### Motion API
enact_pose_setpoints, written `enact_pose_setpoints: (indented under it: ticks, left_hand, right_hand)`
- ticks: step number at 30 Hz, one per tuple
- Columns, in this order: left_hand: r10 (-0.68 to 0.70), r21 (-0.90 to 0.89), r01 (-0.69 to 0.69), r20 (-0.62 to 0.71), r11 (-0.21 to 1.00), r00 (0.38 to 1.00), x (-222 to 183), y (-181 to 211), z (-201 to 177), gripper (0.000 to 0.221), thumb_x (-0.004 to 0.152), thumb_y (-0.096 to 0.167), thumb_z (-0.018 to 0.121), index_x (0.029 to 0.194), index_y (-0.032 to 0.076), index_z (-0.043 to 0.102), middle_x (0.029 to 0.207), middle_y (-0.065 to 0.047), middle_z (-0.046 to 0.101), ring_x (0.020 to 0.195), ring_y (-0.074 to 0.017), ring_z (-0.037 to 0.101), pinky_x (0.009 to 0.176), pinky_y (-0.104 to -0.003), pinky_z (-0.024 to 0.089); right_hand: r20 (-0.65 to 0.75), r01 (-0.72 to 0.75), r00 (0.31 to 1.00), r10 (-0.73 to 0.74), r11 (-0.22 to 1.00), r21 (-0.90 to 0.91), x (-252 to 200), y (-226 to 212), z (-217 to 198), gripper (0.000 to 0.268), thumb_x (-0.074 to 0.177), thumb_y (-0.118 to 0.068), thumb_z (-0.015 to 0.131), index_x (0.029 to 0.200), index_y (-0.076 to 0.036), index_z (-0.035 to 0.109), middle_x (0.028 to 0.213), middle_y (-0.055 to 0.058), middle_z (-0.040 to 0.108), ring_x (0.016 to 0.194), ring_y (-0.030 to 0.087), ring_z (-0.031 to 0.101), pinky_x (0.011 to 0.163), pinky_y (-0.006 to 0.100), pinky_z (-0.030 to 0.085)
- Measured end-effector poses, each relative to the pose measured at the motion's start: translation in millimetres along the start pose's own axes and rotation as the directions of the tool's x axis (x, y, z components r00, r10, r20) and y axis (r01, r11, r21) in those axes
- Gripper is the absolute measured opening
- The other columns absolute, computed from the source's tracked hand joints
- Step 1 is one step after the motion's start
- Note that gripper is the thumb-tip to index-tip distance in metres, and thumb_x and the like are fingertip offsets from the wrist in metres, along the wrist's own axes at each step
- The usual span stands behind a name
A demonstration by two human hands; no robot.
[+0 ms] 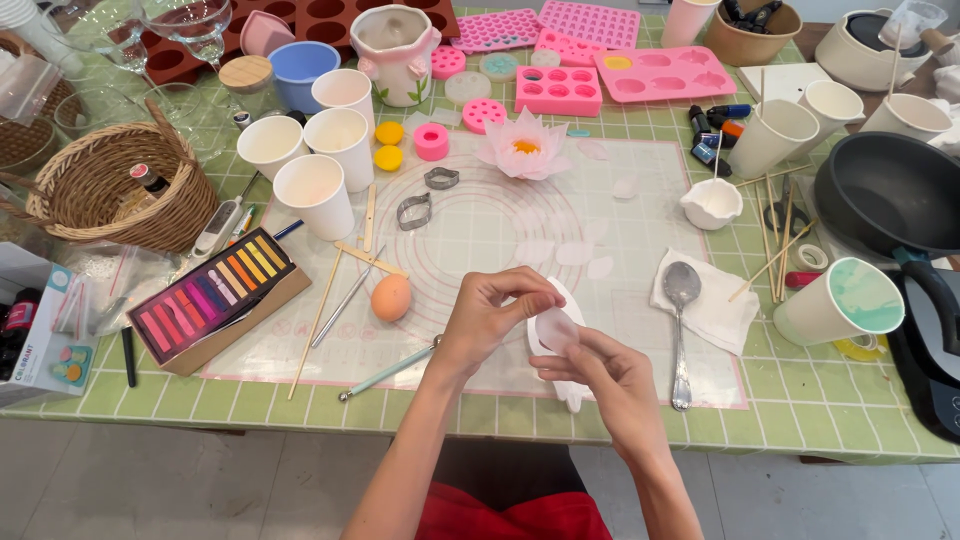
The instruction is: Shaping and thinning wax flower petals using a ball tool and assembling them.
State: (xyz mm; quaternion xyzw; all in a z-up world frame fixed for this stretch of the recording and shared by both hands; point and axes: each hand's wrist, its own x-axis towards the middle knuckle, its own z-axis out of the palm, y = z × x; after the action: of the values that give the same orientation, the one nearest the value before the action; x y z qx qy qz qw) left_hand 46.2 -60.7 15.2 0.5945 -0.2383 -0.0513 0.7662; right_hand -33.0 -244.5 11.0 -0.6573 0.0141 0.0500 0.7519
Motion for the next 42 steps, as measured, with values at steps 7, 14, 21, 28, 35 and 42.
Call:
enact_pose_setpoints:
  ticks: [7, 14, 21, 28, 35, 42]
  left_hand:
    - [-0.011, -0.136, 0.015, 0.035, 0.991, 0.999, 23.2, -10.9, -11.4, 0.012, 0.096, 0.009, 0.073, 0.098, -0.001, 0.078, 0.096, -0.007, 0.077, 0.092, -0.0125, 0.069, 0.087, -0.028, 0.054]
    - [-0.079, -0.095, 0.090, 0.116, 0.991, 0.990, 47.6, -14.9, 5.8, 0.012, 0.096, 0.010, 0.074, 0.097, -0.001, 0.079, 0.093, -0.006, 0.077, 0.090, -0.0107, 0.070, 0.084, -0.027, 0.056]
    - [-0.127, -0.102, 0.144, 0.155, 0.984, 0.980, 52.5, -26.7, 26.9, 0.015, 0.096, 0.013, 0.074, 0.097, -0.001, 0.079, 0.091, -0.005, 0.076, 0.086, -0.0103, 0.068, 0.081, -0.028, 0.056]
    - [-0.132, -0.158, 0.162, 0.183, 0.974, 0.974, 49.5, -18.7, 29.7, 0.020, 0.095, 0.017, 0.074, 0.107, 0.001, 0.077, 0.095, -0.004, 0.077, 0.089, -0.0100, 0.069, 0.084, -0.028, 0.057]
    - [-0.134, -0.151, 0.157, 0.154, 0.976, 0.979, 49.9, -31.6, 22.2, 0.027, 0.095, 0.020, 0.075, 0.112, -0.001, 0.077, 0.106, -0.004, 0.078, 0.089, -0.0094, 0.069, 0.085, -0.028, 0.058]
    - [-0.219, -0.104, 0.231, 0.112, 0.967, 0.969, 53.6, -57.5, 21.4, 0.025, 0.092, 0.013, 0.079, 0.112, -0.002, 0.078, 0.099, -0.009, 0.078, 0.089, -0.0109, 0.071, 0.081, -0.027, 0.058]
  right_hand:
    - [-0.094, -0.014, 0.996, 0.006, 0.997, -0.081, 9.4, 17.9, -42.9, 0.037, 0.102, -0.011, 0.055, 0.126, 0.014, 0.067, 0.102, 0.024, 0.079, 0.091, 0.029, 0.080, 0.083, 0.039, 0.064]
    - [-0.110, 0.097, 0.988, -0.108, 0.990, -0.099, 12.2, -0.1, -43.4, 0.043, 0.095, -0.015, 0.061, 0.132, 0.007, 0.061, 0.111, 0.018, 0.077, 0.104, 0.024, 0.077, 0.095, 0.033, 0.057]
    - [-0.119, 0.003, 0.993, -0.007, 1.000, -0.027, 19.3, 4.1, -29.3, 0.038, 0.098, -0.022, 0.065, 0.116, 0.010, 0.071, 0.097, 0.017, 0.079, 0.093, 0.026, 0.080, 0.087, 0.034, 0.056]
    - [-0.130, -0.014, 0.991, 0.022, 0.998, 0.060, 19.7, 7.3, -30.6, 0.037, 0.097, -0.023, 0.065, 0.116, 0.008, 0.072, 0.096, 0.015, 0.078, 0.092, 0.025, 0.079, 0.090, 0.035, 0.058]
    - [-0.171, 0.004, 0.985, 0.018, 0.991, 0.130, 26.8, 6.9, -31.1, 0.037, 0.098, -0.022, 0.064, 0.117, 0.009, 0.071, 0.098, 0.017, 0.077, 0.092, 0.027, 0.078, 0.089, 0.036, 0.058]
    - [-0.200, -0.024, 0.978, 0.051, 0.990, 0.137, 32.7, 6.6, -28.5, 0.039, 0.097, -0.023, 0.063, 0.122, 0.007, 0.070, 0.100, 0.017, 0.077, 0.093, 0.027, 0.078, 0.090, 0.035, 0.058]
